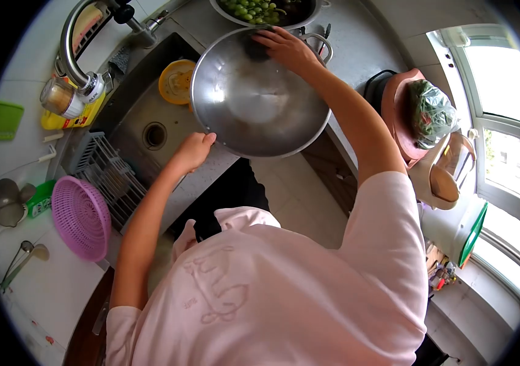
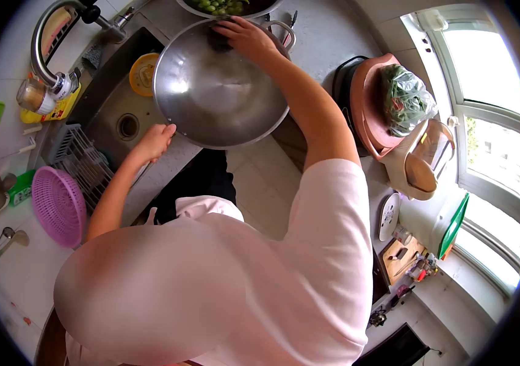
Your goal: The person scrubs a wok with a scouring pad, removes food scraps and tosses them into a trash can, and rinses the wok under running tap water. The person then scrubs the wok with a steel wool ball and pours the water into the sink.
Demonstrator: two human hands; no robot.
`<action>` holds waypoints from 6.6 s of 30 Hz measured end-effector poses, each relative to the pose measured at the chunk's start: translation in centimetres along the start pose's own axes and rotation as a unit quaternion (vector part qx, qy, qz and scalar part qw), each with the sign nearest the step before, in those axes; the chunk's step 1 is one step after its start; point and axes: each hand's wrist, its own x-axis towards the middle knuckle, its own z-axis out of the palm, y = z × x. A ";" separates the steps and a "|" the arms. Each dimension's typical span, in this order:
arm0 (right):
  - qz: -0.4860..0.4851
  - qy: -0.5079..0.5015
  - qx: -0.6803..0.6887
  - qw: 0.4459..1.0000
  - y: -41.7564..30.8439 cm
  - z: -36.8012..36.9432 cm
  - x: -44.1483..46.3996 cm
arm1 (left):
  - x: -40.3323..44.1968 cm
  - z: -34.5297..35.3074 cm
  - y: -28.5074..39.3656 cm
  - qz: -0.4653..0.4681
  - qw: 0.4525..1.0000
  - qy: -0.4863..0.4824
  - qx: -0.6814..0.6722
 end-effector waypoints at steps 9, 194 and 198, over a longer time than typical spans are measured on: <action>0.065 -0.060 0.095 0.992 -1.6 0.7 -3.4 | -0.3 -0.1 0.0 0.002 1.000 0.009 -0.002; 0.304 -0.114 0.732 0.599 -8.1 -14.2 18.3 | -13.9 -5.7 -21.1 -0.058 0.861 -0.095 -0.497; 0.296 -0.078 0.745 0.593 -8.5 -11.8 19.7 | -13.6 -6.1 -20.6 -0.074 0.885 0.024 -0.458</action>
